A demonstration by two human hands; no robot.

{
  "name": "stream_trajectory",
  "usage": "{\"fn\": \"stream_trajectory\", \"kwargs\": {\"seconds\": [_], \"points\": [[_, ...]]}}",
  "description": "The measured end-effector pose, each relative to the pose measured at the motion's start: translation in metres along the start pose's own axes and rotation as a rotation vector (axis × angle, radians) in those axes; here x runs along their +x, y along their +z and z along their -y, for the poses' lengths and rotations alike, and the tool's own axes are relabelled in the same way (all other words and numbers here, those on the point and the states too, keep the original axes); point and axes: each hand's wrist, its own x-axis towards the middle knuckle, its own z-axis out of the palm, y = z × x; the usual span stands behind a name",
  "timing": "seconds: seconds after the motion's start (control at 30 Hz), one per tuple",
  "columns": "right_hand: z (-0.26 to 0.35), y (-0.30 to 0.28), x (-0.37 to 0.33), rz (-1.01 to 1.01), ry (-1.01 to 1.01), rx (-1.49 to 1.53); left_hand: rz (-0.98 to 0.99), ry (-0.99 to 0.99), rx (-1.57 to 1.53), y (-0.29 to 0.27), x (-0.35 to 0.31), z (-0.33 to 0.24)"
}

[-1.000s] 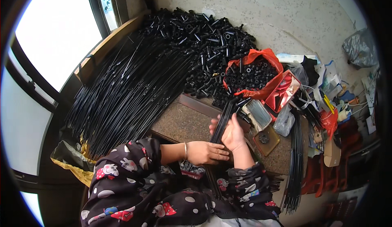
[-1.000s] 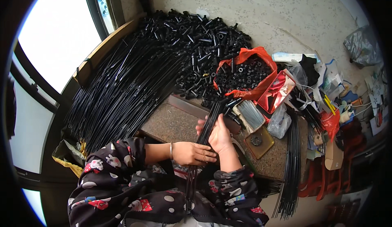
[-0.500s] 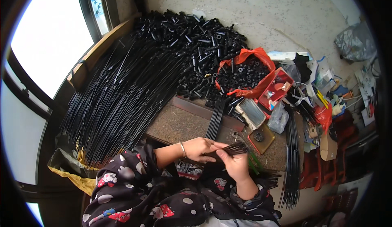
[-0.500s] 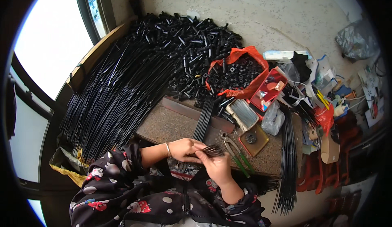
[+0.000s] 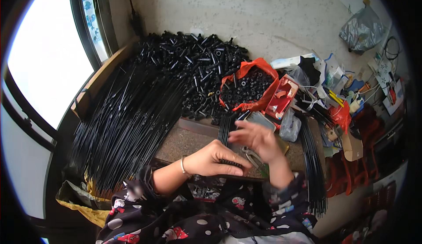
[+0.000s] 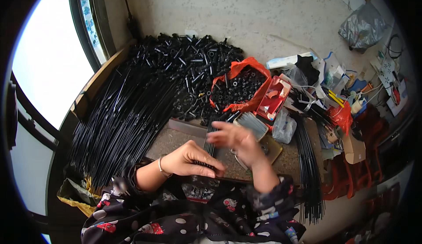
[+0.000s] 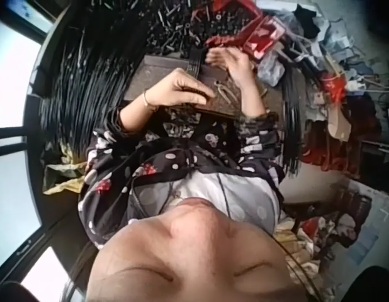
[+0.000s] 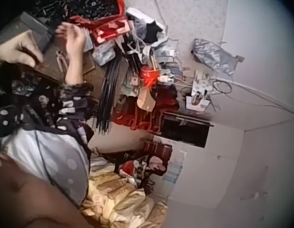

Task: Assembling small black plastic components onto wires and using pliers to secure them.

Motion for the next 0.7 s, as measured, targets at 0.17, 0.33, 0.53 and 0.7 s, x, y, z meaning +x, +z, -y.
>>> {"fn": "stream_trajectory", "kwargs": {"seconds": [0.17, 0.33, 0.53, 0.7], "points": [[-0.038, -0.142, 0.007, -0.489, 0.462, -1.715, 0.074, -0.035, -0.1, -0.006, 0.008, -0.011], [-0.061, -0.163, -0.014, -0.392, -0.128, -1.784, 0.054, -0.042, -0.11, -0.01, 0.008, -0.009], [-0.049, -0.151, -0.018, -0.359, -0.349, -1.714, 0.044, -0.05, -0.098, -0.009, 0.022, -0.008], [-0.002, -0.035, -0.021, -0.328, -0.37, -1.098, -0.089, -0.072, 0.005, -0.013, 0.016, -0.006]]}}
